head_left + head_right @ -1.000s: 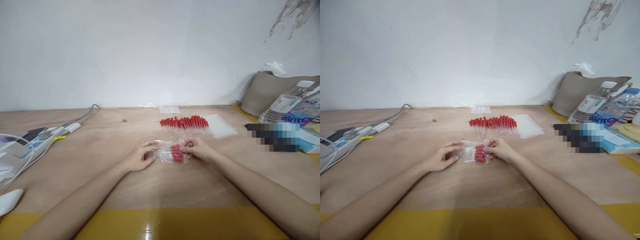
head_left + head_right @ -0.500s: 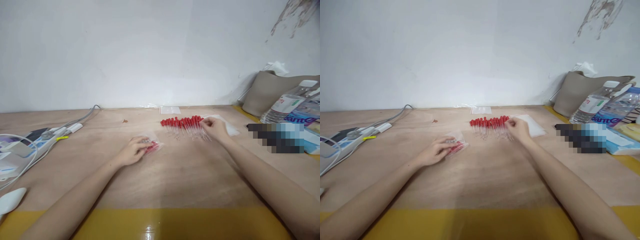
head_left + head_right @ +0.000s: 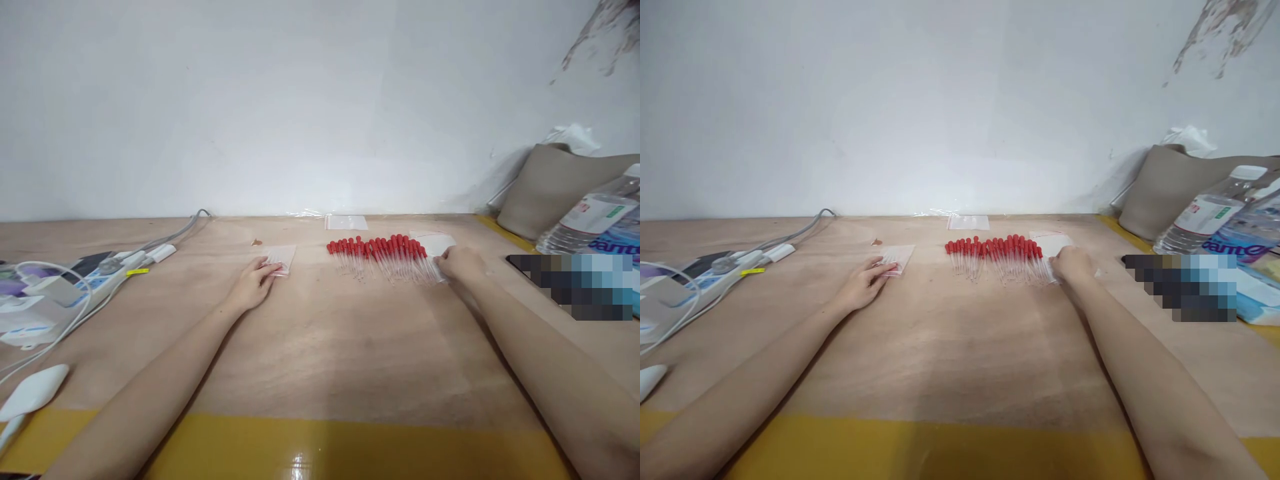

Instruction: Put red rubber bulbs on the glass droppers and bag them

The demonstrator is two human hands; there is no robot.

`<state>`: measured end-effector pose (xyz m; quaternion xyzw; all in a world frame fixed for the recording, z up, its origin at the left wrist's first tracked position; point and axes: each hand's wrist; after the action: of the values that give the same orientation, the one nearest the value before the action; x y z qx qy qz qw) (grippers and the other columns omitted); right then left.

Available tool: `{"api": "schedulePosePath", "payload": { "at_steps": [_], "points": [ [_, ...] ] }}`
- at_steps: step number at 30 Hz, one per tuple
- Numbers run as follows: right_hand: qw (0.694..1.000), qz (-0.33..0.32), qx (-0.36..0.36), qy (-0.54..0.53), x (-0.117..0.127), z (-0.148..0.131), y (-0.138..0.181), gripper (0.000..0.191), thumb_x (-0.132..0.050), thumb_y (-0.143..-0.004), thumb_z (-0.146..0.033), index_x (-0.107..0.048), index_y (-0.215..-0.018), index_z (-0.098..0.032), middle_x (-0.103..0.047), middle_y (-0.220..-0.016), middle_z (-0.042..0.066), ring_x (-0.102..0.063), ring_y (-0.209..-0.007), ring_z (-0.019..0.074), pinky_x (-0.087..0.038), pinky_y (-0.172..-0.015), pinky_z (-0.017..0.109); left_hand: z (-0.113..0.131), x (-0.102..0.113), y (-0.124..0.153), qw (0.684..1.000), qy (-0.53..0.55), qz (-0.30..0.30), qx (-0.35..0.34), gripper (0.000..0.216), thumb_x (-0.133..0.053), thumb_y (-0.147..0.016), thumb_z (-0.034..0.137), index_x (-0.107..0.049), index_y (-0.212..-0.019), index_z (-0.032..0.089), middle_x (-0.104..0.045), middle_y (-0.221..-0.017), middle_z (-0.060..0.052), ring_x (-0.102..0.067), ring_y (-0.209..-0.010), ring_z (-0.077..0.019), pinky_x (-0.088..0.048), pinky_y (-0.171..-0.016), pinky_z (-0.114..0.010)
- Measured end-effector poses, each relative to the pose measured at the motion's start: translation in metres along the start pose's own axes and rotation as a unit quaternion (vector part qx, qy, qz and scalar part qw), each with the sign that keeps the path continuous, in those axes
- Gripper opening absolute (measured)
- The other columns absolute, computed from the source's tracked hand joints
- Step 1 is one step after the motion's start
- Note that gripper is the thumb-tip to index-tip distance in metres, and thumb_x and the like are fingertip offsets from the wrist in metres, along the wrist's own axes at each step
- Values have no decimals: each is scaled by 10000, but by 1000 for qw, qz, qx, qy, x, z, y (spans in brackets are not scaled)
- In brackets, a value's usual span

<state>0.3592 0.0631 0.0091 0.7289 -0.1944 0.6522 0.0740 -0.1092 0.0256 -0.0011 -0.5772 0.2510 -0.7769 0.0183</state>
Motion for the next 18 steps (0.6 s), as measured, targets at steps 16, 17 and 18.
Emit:
{"api": "schedulePosePath", "payload": {
  "at_steps": [16, 17, 18],
  "points": [
    [774, -403, 156, -463, 38, -142, 157, 291, -484, -798, -390, -443, -589, -192, -543, -483, 19, -551, -429, 132, -472, -429, 260, 88, 11, 24, 979, 175, 2, -107, 314, -383, -891, 316, -538, -1141, 206, -506, -1186, -65, -462, -1120, -196, -366, -975, -367],
    [744, -415, 160, -499, 33, -145, 161, 252, -492, -799, -392, -446, -652, -194, -564, -555, 11, -566, -464, 122, -486, -460, 258, 97, 12, 28, 977, 186, -7, -108, 317, -370, -898, 324, -536, -1143, 208, -516, -1174, -65, -472, -1108, -197, -378, -962, -363],
    [732, -405, 180, -518, 28, -145, 160, 227, -491, -802, -396, -452, -705, -195, -572, -611, 6, -567, -487, 111, -487, -479, 252, 105, 13, 32, 976, 192, -18, -105, 322, -360, -904, 327, -529, -1151, 210, -514, -1180, -66, -467, -1115, -198, -378, -964, -363]
  ]
}}
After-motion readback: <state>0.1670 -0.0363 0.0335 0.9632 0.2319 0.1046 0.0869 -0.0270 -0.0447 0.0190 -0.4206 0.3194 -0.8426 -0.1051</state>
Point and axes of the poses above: each hand's wrist, its own y-axis away from the middle knuckle, its own x-axis out of the back of the hand, z = x × y
